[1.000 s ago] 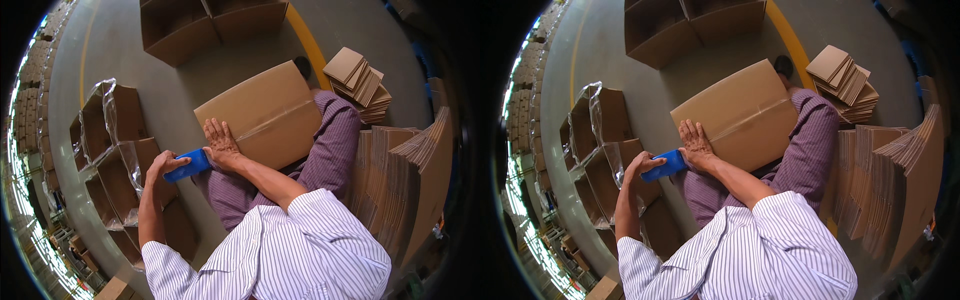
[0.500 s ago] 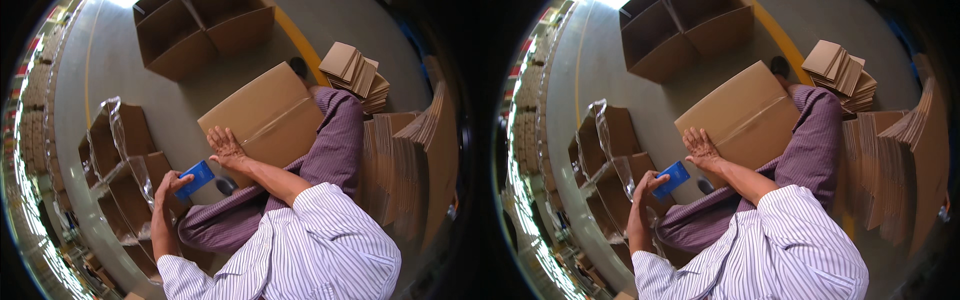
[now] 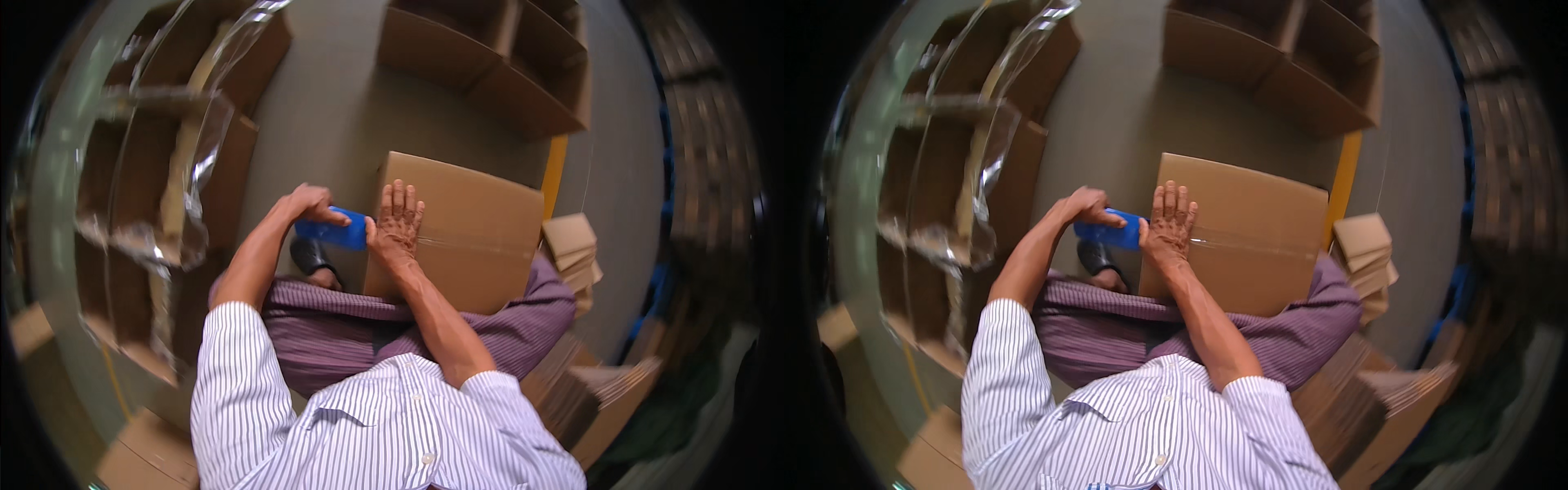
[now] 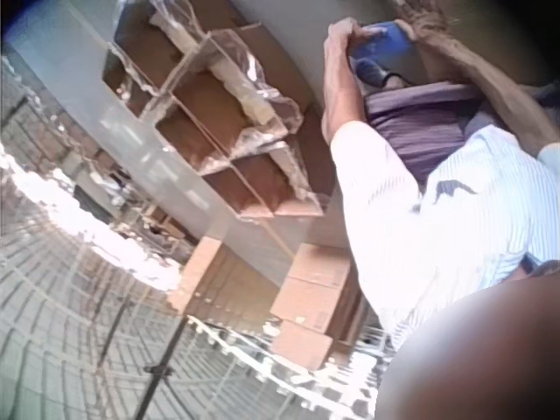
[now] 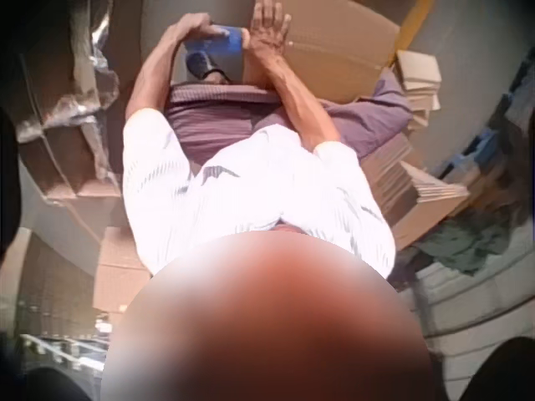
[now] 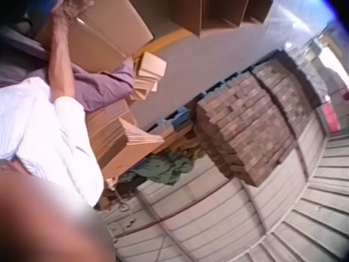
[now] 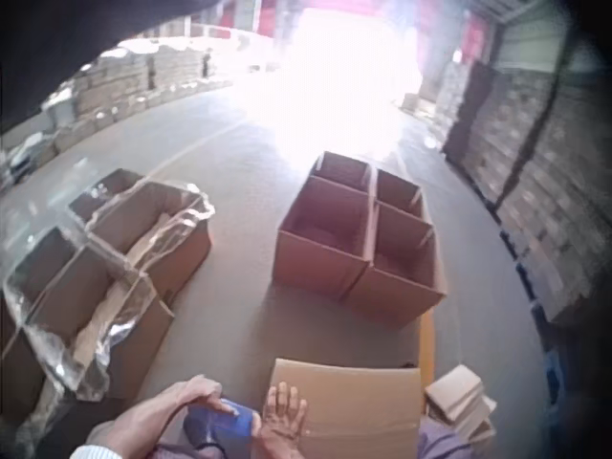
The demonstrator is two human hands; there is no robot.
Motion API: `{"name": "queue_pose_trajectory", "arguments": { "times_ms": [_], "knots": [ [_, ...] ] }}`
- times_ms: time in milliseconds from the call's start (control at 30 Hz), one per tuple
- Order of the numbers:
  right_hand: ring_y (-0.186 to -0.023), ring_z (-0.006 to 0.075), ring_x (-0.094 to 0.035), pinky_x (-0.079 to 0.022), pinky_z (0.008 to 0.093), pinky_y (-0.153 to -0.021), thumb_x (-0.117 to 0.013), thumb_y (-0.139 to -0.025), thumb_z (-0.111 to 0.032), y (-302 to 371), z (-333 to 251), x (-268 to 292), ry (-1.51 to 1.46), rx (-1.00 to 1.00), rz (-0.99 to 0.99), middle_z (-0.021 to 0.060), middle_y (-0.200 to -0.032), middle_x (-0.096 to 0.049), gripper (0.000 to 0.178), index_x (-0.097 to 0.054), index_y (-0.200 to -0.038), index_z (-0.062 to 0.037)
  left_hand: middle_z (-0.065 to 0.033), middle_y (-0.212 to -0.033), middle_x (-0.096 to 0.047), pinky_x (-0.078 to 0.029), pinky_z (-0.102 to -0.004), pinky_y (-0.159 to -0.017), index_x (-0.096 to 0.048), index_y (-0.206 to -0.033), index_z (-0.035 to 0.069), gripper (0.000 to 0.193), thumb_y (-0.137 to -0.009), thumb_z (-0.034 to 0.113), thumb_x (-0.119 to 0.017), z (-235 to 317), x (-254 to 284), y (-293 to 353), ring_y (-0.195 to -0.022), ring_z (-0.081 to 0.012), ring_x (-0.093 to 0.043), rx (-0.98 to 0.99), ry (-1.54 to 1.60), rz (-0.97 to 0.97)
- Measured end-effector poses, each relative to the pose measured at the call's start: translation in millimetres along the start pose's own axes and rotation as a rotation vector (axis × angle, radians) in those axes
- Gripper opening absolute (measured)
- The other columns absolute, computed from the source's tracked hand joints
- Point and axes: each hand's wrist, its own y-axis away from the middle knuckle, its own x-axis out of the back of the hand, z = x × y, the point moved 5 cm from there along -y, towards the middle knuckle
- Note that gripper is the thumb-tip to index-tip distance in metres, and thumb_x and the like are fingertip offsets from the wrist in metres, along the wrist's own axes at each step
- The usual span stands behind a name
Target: The person sits on the warehouse floor and assembles flat cardboard sheets into boxes. They fold the sides, secure the seams with a tape dispenser, and place the finished boxes aside.
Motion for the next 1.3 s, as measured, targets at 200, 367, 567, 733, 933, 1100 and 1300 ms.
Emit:
{"name": "queue_pose_trajectory", "arguments": {
  "times_ms": [200, 367, 567, 733, 933, 1100, 1300],
  "knots": [
    [-0.15, 0.0338, -0.006, -0.006, 0.055, -0.118, -0.067, -0.075, -0.023, 1.2, -4.2, 0.1, 0.074, -0.017, -0.049, 0.0135, -0.161, -0.014, 0.094, -0.018, -0.153, -0.0055, -0.0123, -0.091, -0.073, -0.039, -0.0443, -0.099, -0.076, -0.094, 0.01, 0.07, -0.073, 0.075, -0.061, 4.6, -4.9, -5.4, -0.092, -0.0298, -0.068, -0.041, 0.084, -0.001],
    [-0.15, 0.0325, -0.006, -0.007, 0.0531, -0.118, -0.066, -0.077, -0.025, -0.4, -6.1, 1.2, 0.127, -0.053, -0.092, 0.0118, -0.161, -0.012, 0.093, -0.016, -0.153, -0.0076, -0.0098, -0.085, -0.073, -0.037, -0.0445, -0.095, -0.077, -0.088, 0.011, 0.066, -0.073, 0.073, -0.061, 6.0, -10.9, 10.7, -0.09, -0.0276, -0.067, -0.058, 0.14, 0.136],
    [-0.149, 0.0331, -0.007, -0.008, 0.0536, -0.118, -0.066, -0.076, -0.025, -2.4, -4.7, 1.1, 0.157, -0.041, -0.085, 0.012, -0.162, -0.011, 0.095, -0.015, -0.154, -0.008, -0.0064, -0.081, -0.072, -0.036, -0.0448, -0.093, -0.075, -0.082, 0.011, 0.06, -0.072, 0.069, -0.064, 15.6, -10.5, 21.0, -0.085, -0.0248, -0.067, -0.085, 0.074, 0.275],
    [-0.149, 0.034, -0.008, -0.007, 0.0546, -0.118, -0.064, -0.078, -0.024, -2.0, -8.1, 3.6, 0.13, -0.051, -0.13, 0.0123, -0.162, -0.011, 0.092, -0.015, -0.154, -0.0081, 0.0013, -0.089, -0.074, -0.035, -0.0479, -0.087, -0.076, -0.09, 0.021, 0.03, -0.08, 0.048, -0.067, 34.8, -88.7, -26.9, -0.084, -0.0177, -0.067, 0.135, -0.5, 0.367],
    [-0.149, 0.0342, -0.008, -0.007, 0.0558, -0.117, -0.061, -0.085, -0.029, 0.2, -1.9, -1.9, 0.149, -0.018, -0.067, 0.0118, -0.162, -0.012, 0.085, -0.016, -0.154, -0.0082, -0.0131, -0.099, -0.073, -0.044, -0.0511, -0.088, -0.073, -0.102, 0.006, 0.058, -0.076, 0.057, -0.07, -7.0, -58.0, 23.3, -0.093, -0.0263, -0.069, 0.471, 0.671, 0.625],
    [-0.149, 0.0343, -0.009, -0.007, 0.0557, -0.117, -0.047, -0.097, -0.038, -3.2, -2.0, -7.5, 0.116, 0.012, -0.023, 0.013, -0.161, -0.014, 0.068, -0.021, -0.153, -0.0082, -0.021, -0.101, -0.068, -0.056, -0.0431, -0.073, -0.065, -0.107, -0.008, 0.06, -0.073, 0.037, -0.083, 25.4, -76.8, 13.3, -0.09, -0.0272, -0.068, 0.05, 1.693, 0.449],
    [-0.149, 0.0341, -0.011, -0.008, 0.0559, -0.116, -0.04, -0.101, -0.042, 0.5, 9.6, -15.0, 0.151, 0.007, -0.003, 0.0123, -0.161, -0.017, 0.063, -0.024, -0.152, -0.0098, -0.0137, -0.102, -0.065, -0.052, -0.0346, -0.077, -0.059, -0.11, -0.004, 0.053, -0.078, 0.033, -0.079, 71.4, -91.9, 23.9, -0.089, -0.0193, -0.062, 0.192, 1.596, 0.588]
  ]
}}
